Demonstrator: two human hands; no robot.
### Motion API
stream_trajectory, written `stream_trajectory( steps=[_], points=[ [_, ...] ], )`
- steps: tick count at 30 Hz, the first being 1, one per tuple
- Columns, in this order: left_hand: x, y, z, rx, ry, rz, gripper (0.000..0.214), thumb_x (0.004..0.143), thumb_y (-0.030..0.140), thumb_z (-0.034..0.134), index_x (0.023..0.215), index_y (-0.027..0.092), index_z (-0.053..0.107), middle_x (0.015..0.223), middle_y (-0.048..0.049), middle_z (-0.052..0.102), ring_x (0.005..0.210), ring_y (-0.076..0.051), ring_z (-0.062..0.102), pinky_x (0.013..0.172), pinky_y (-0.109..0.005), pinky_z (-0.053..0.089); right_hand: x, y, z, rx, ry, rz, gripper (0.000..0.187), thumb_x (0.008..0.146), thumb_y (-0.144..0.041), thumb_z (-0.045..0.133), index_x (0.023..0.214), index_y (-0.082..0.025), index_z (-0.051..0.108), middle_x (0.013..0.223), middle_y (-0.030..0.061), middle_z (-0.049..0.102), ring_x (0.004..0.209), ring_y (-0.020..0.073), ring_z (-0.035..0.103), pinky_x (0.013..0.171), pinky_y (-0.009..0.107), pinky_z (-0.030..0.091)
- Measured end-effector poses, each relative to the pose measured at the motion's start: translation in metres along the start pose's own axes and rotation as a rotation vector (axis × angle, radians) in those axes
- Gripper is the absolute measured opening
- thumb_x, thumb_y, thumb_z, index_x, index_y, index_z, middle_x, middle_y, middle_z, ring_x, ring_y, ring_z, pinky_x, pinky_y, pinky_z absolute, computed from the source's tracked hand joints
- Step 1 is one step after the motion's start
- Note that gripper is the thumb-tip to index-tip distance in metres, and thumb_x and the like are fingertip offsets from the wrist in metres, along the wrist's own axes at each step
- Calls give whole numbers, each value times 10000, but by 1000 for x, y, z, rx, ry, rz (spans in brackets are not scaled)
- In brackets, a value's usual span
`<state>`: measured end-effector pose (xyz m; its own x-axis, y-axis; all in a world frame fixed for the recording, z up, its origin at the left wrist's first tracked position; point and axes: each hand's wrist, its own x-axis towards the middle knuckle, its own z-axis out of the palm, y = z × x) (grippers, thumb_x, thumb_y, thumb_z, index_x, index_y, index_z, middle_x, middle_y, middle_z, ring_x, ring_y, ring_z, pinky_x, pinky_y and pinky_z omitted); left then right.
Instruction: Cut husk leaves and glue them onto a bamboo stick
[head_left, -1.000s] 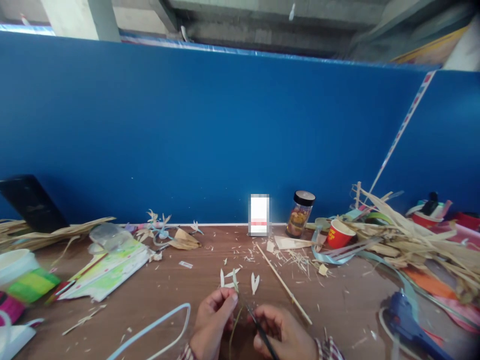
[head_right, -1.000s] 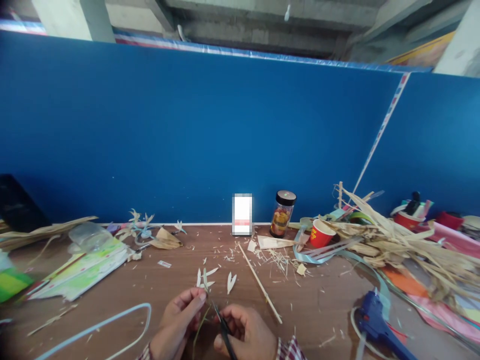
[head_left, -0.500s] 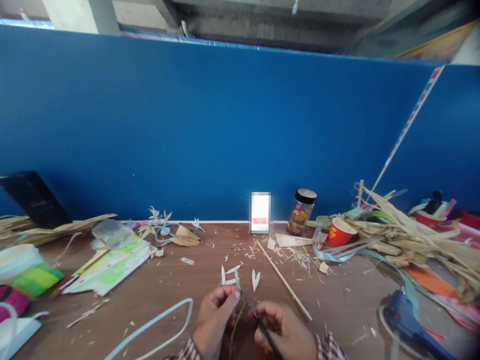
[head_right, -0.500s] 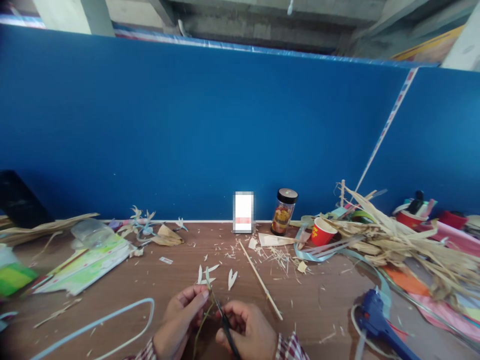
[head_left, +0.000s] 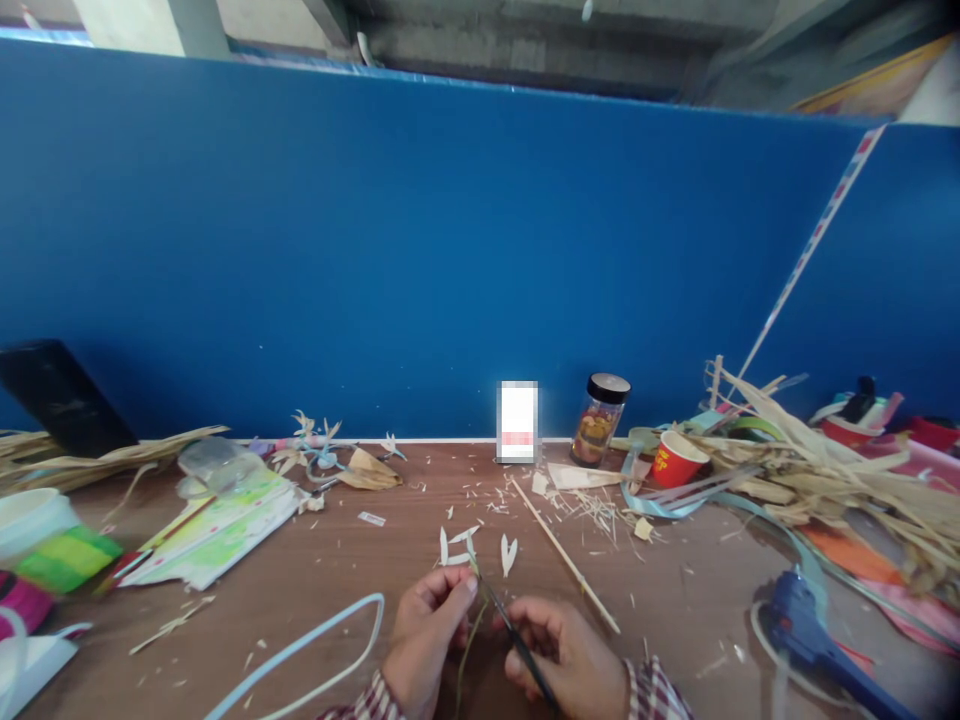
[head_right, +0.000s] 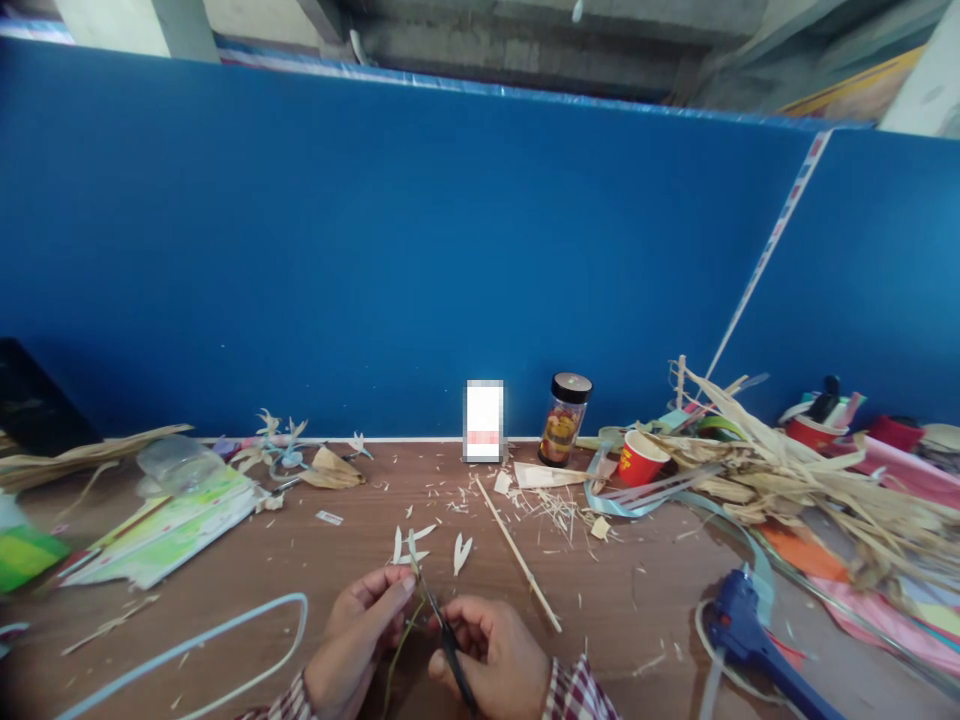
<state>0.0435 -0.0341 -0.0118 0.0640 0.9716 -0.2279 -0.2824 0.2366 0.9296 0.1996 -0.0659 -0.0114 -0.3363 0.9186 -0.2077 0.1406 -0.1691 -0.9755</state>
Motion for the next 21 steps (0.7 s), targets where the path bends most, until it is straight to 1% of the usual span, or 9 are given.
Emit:
stream_trajectory(
  steps=[4,11,17,21],
  points=[
    [0,1,0,-6,6,-8,292,594,382,705,665,115,611,447,67,444,386,-24,340,374,-135,271,-1,1,1,17,-3,-24,225,683,-187,583,901,-132,588,561,-50,504,456,43,419,425,141,312],
    [-2,3,1,-10,-13,-11,283,610,380,697,659,117,603,449,67,448,388,-23,339,373,-132,269,-1,6,0,48,14,-23,239,679,-196,611,911,-140,595,573,-54,494,466,41,406,428,139,300],
    [-2,4,1,-13,-7,-16,285,593,379,706,651,119,604,438,67,446,381,-27,334,374,-142,271,-2,6,0,61,10,-10,259,688,-230,613,928,-132,590,569,-51,503,456,38,399,432,140,310],
    [-2,5,2,-10,2,-18,305,573,395,712,645,120,602,434,67,447,386,-34,337,377,-148,273,-2,5,0,31,12,-3,276,689,-253,613,938,-137,591,570,-52,498,456,41,400,421,137,306]
  ],
)
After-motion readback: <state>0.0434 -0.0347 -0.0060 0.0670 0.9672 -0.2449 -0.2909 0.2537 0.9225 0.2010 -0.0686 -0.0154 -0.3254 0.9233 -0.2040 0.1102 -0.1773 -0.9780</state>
